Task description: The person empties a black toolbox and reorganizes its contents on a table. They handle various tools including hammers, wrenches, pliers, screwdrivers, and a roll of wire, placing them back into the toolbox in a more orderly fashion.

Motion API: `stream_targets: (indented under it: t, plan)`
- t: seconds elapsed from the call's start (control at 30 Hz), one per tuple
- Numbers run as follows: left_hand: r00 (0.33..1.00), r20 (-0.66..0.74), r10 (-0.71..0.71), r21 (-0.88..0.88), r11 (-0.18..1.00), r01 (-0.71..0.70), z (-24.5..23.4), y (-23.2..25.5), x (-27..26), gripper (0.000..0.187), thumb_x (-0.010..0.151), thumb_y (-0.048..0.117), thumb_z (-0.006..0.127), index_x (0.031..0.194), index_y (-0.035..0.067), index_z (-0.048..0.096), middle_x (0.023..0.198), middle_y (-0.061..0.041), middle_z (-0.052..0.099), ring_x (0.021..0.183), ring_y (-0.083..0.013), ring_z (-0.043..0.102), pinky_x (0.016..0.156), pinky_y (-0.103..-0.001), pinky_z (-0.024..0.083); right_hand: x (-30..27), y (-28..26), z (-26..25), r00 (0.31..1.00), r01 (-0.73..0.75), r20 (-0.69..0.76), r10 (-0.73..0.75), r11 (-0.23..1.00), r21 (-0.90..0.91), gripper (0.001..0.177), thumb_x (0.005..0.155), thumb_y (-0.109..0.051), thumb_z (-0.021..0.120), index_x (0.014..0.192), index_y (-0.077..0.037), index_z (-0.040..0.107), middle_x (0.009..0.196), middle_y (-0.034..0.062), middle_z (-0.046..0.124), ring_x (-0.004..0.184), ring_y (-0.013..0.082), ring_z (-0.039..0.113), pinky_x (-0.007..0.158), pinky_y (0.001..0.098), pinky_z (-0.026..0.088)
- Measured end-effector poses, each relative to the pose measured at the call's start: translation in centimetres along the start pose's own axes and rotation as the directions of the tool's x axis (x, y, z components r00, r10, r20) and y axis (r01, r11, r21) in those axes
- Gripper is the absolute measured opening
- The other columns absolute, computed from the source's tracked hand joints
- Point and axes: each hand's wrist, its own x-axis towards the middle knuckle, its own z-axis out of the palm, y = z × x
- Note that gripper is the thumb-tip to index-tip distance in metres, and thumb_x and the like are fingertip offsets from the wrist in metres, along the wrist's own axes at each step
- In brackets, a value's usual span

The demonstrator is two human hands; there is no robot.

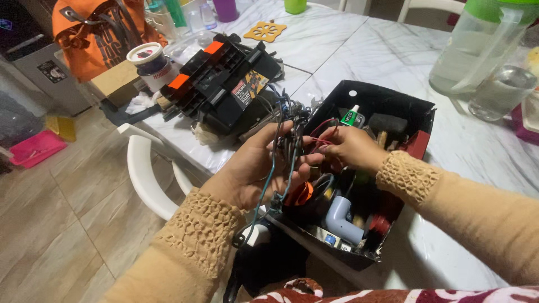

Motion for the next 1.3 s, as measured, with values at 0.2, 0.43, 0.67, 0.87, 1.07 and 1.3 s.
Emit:
stream_targets:
  t: [0.2, 0.43, 0.67, 0.87, 1.07, 1.3]
  plan:
    - [0.999, 0.001, -0.036, -0.048, 0.998, 0.036, -0.1, -0.1, 0.5, 0.048, 0.095, 0.043, 0.065, 0.123, 0.005, 0.06, 0.104, -0.022, 0.072, 0.072, -0.0233, 0.073, 0.059, -0.029, 0.065, -1.1, -0.6, 1.0, 0.982, 0.173, 0.017, -0.188, 0.863, -0.475, 0.031, 0.088, -0.01, 0.071, 0.118, -0.004, 0.069, 0.099, 0.0007, 0.078, 0.089, 0.0092, 0.074, 0.077, 0.0255, 0.06]
    - [0.997, -0.055, -0.047, -0.022, 0.999, 0.046, -0.3, 0.3, 0.7, 0.047, 0.09, 0.045, 0.068, 0.113, 0.005, 0.065, 0.102, -0.023, 0.074, 0.075, -0.0263, 0.075, 0.059, -0.03, 0.064, -1.4, 0.7, 0.9, 0.957, 0.17, 0.287, 0.033, 0.74, -0.651, 0.058, 0.085, -0.006, 0.068, 0.14, -0.018, 0.054, 0.11, 0.0057, 0.074, 0.101, 0.015, 0.071, 0.091, 0.0323, 0.056]
    - [0.997, -0.072, -0.015, -0.023, 1.0, 0.013, 0.2, -0.2, 1.0, 0.048, 0.093, 0.044, 0.069, 0.111, 0.0, 0.065, 0.097, -0.021, 0.07, 0.077, -0.0269, 0.074, 0.065, -0.03, 0.065, -0.9, 3.0, -0.3, 0.916, 0.267, 0.402, -0.004, 0.755, -0.6, 0.042, 0.087, -0.001, 0.057, 0.127, -0.011, 0.068, 0.118, 0.0117, 0.072, 0.109, 0.028, 0.066, 0.096, 0.0399, 0.052]
    - [0.995, -0.095, 0.022, 0.004, 1.0, -0.022, 0.9, 0.1, 1.1, 0.051, 0.091, 0.045, 0.069, 0.112, -0.001, 0.064, 0.099, -0.025, 0.071, 0.077, -0.0264, 0.075, 0.065, -0.031, 0.065, -3.2, 1.3, -0.2, 0.915, 0.333, 0.402, 0.011, 0.539, -0.774, 0.035, 0.094, -0.012, 0.057, 0.127, -0.013, 0.067, 0.113, 0.0113, 0.071, 0.108, 0.0284, 0.067, 0.097, 0.042, 0.052]
    - [0.996, -0.08, 0.026, -0.021, 0.999, -0.028, 1.3, 0.2, 1.8, 0.054, 0.089, 0.048, 0.069, 0.112, 0.0, 0.064, 0.101, -0.026, 0.071, 0.077, -0.0283, 0.075, 0.065, -0.032, 0.066, -5.7, -2.5, -0.8, 0.869, 0.481, 0.491, -0.057, 0.326, -0.814, 0.031, 0.091, -0.014, 0.063, 0.121, -0.013, 0.071, 0.117, 0.0096, 0.074, 0.112, 0.0284, 0.066, 0.098, 0.0415, 0.051]
    - [0.972, -0.232, 0.026, -0.026, 0.999, -0.033, 1.7, -0.7, 3.9, 0.054, 0.094, 0.05, 0.065, 0.11, -0.001, 0.06, 0.096, -0.021, 0.067, 0.079, -0.027, 0.072, 0.071, -0.034, 0.065, -8.1, -7.5, -4.5, 0.995, -0.011, 0.053, 0.081, 0.634, -0.773, 0.047, 0.09, -0.027, 0.07, 0.136, -0.021, 0.063, 0.128, 0.0033, 0.074, 0.119, 0.0178, 0.071, 0.102, 0.0322, 0.055]
